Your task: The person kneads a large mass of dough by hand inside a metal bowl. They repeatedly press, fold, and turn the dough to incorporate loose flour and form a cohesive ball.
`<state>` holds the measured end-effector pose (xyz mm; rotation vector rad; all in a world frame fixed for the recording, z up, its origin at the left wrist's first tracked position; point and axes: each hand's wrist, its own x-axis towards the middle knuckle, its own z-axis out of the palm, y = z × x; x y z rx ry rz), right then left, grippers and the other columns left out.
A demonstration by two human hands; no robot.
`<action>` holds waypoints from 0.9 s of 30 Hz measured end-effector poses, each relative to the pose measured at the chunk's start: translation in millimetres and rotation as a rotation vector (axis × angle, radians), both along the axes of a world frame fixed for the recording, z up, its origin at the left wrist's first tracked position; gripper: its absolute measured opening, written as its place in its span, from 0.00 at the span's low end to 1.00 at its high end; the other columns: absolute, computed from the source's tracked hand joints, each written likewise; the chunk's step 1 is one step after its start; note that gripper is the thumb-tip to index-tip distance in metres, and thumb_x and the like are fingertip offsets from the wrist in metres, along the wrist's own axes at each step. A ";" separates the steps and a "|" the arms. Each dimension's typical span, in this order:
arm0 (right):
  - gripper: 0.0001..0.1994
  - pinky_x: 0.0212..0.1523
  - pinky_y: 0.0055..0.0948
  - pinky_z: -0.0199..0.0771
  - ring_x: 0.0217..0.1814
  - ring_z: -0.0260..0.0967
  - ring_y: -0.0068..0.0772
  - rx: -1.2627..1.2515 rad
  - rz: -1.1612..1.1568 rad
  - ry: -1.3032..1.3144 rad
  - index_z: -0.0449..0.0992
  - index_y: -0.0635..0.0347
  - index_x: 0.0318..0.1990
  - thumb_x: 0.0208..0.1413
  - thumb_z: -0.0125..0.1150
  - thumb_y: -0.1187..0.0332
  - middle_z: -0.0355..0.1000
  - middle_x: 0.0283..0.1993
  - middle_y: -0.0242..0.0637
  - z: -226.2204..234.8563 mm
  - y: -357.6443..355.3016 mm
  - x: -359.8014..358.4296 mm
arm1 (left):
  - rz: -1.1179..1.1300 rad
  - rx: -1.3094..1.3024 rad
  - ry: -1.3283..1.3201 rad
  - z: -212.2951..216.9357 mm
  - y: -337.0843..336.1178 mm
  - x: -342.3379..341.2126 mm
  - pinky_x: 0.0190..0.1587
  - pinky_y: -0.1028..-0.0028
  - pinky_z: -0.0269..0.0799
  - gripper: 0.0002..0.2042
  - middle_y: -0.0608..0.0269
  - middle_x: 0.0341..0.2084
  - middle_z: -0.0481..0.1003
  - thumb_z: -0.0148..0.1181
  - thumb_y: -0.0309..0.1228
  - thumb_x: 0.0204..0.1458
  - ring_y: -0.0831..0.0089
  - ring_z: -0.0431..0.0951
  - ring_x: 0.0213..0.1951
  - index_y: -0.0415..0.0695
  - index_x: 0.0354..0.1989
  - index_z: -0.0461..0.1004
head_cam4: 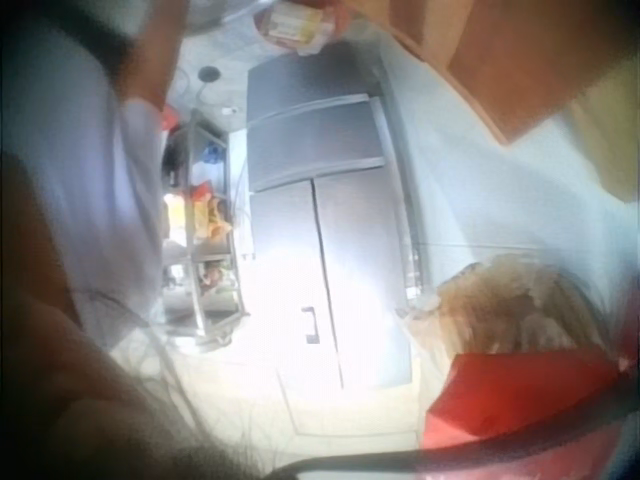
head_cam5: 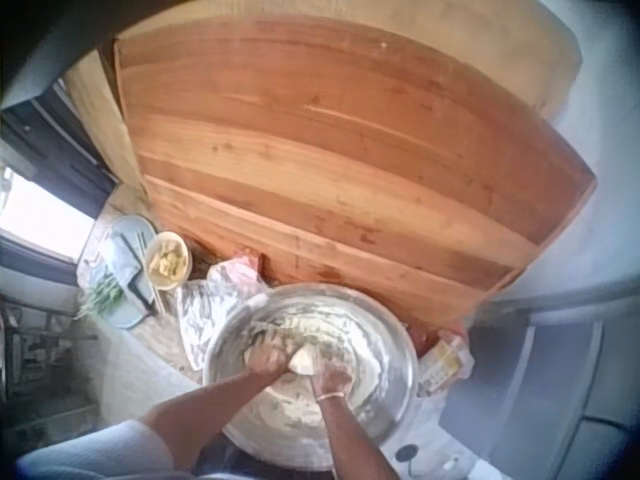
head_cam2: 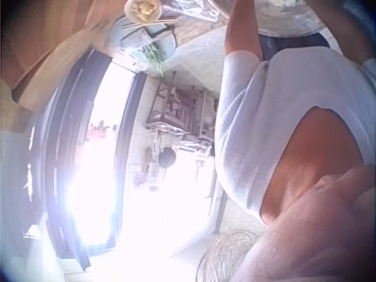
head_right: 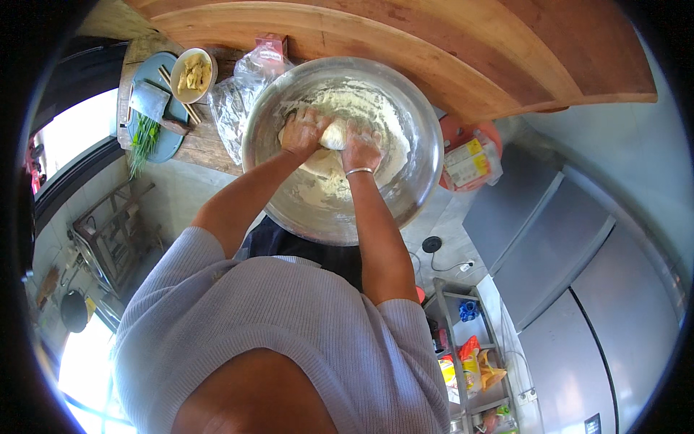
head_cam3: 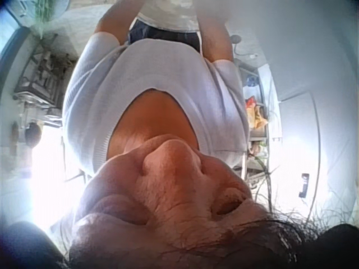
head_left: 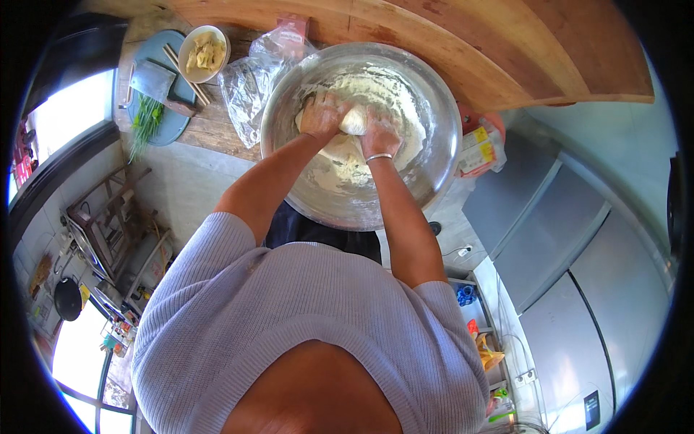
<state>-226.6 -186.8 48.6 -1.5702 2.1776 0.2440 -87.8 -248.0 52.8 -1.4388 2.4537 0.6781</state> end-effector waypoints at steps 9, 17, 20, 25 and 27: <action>0.36 0.58 0.45 0.60 0.62 0.57 0.51 0.049 0.128 -0.294 0.61 0.50 0.59 0.38 0.67 0.58 0.56 0.63 0.45 52.1 47.9 -8.1 | -0.154 0.148 0.034 46.0 23.6 31.2 0.59 0.58 0.58 0.39 0.53 0.55 0.63 0.68 0.50 0.32 0.51 0.61 0.58 0.55 0.57 0.63; 0.22 0.49 0.46 0.63 0.52 0.59 0.51 -0.088 0.054 -0.205 0.70 0.55 0.41 0.36 0.68 0.60 0.62 0.48 0.46 57.3 101.1 34.1 | -0.042 0.052 -0.055 35.0 100.5 29.1 0.36 0.66 0.74 0.08 0.57 0.33 0.73 0.59 0.34 0.42 0.60 0.75 0.39 0.46 0.29 0.75; 0.16 0.45 0.45 0.65 0.50 0.60 0.49 -0.110 0.111 -0.095 0.70 0.54 0.38 0.39 0.64 0.64 0.63 0.44 0.44 43.5 87.0 32.9 | -0.045 0.007 -0.082 22.1 98.0 20.5 0.33 0.68 0.75 0.07 0.57 0.33 0.73 0.54 0.31 0.44 0.62 0.75 0.38 0.46 0.29 0.76; 0.18 0.45 0.45 0.68 0.50 0.63 0.51 -0.018 0.044 -0.108 0.70 0.53 0.40 0.40 0.64 0.63 0.64 0.48 0.46 7.4 50.5 8.1 | -0.054 0.220 -0.157 13.0 48.3 3.2 0.37 0.65 0.75 0.20 0.56 0.38 0.71 0.68 0.35 0.33 0.59 0.74 0.43 0.47 0.38 0.73; 0.21 0.45 0.44 0.68 0.48 0.65 0.51 0.037 -0.086 -0.255 0.70 0.56 0.40 0.37 0.68 0.62 0.66 0.46 0.49 4.7 31.6 -5.1 | 0.017 0.241 -0.123 12.9 21.5 -0.4 0.42 0.64 0.73 0.24 0.54 0.42 0.70 0.69 0.37 0.33 0.57 0.72 0.46 0.46 0.42 0.72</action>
